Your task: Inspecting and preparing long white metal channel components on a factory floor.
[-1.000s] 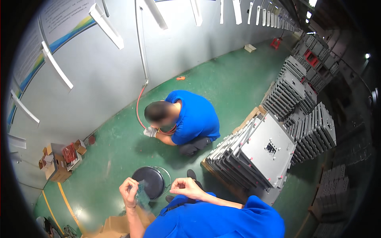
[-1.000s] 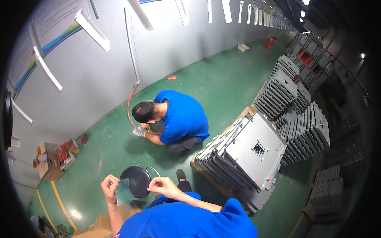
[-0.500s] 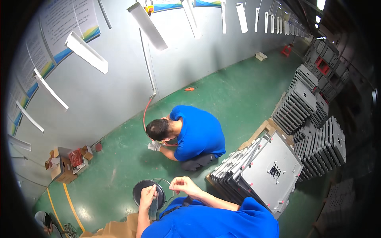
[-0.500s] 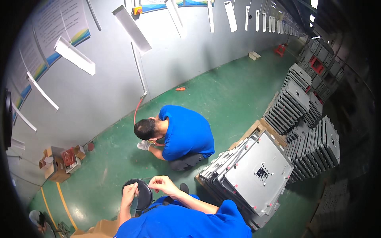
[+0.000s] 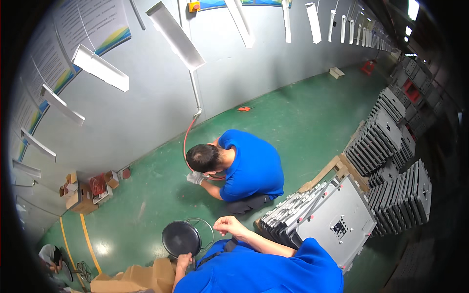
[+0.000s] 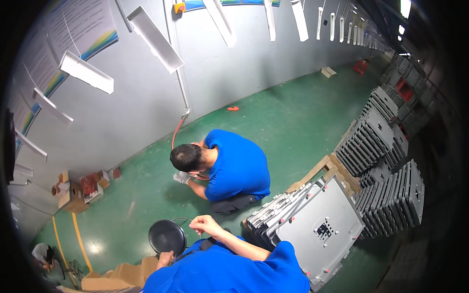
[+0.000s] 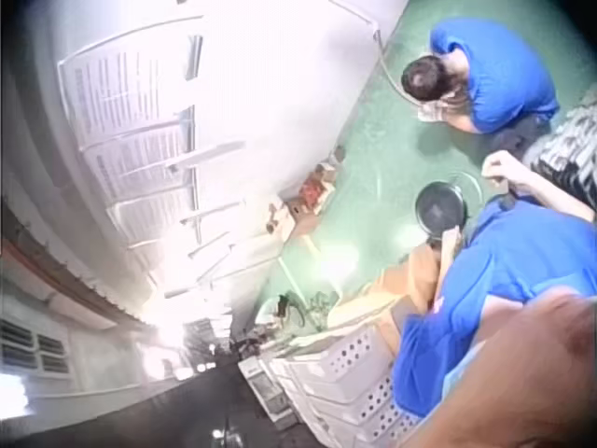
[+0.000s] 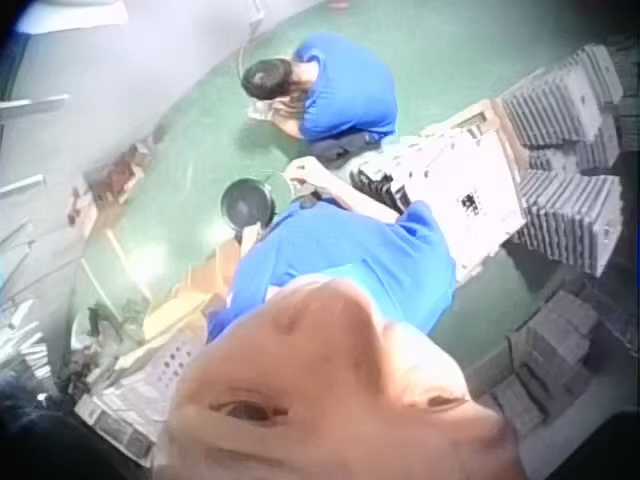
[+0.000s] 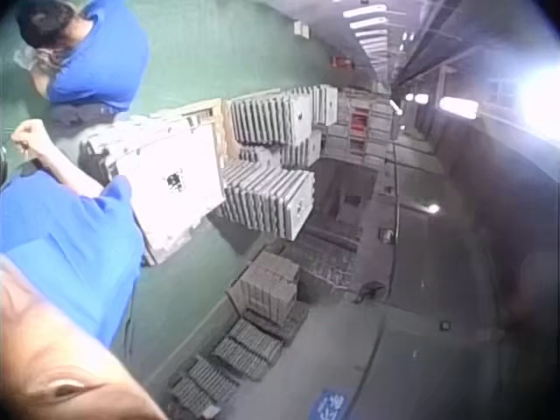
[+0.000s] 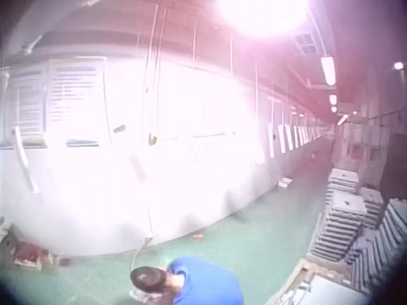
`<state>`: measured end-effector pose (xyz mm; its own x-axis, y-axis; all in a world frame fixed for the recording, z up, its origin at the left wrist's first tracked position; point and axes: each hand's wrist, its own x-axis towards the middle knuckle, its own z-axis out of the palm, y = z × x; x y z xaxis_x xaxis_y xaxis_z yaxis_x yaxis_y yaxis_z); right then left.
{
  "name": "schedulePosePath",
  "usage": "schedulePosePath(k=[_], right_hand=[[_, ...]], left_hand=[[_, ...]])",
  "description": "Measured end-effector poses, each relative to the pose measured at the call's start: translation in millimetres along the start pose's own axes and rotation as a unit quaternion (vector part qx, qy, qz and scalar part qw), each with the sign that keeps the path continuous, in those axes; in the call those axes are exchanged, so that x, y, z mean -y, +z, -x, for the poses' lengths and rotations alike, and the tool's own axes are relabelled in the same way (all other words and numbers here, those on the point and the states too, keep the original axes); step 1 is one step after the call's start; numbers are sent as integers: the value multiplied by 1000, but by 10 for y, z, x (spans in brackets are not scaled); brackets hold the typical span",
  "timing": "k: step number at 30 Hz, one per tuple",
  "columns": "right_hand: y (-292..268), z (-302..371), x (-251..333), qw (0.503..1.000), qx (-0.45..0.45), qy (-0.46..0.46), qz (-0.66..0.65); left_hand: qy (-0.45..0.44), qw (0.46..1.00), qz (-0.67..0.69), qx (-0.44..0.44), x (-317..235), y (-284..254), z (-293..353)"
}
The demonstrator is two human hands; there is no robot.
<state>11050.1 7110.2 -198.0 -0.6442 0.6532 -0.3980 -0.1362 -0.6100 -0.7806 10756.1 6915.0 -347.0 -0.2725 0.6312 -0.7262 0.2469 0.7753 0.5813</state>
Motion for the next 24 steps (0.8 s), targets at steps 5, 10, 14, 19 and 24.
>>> schedulePosePath(k=[5, 10, 14, 19, 24], right_hand=[[-156, -99, -163, 999, -21, 31, 18], [-217, -96, -230, 996, -35, 39, 74], [-228, -97, -439, 995, -64, 75, 22], [-108, -89, -541, 993, -67, 100, 10], [3, -139, -638, 994, -61, 93, 21]], left_hand=[[48, 983, -174, 18, 1040, 49, -251], [109, 954, -275, 58, 1470, 76, -219], [2, 981, -195, 12, 803, 14, -27], [5, 991, -130, -23, 494, 47, 41], [-54, 990, -133, 1, 603, -64, 128]])
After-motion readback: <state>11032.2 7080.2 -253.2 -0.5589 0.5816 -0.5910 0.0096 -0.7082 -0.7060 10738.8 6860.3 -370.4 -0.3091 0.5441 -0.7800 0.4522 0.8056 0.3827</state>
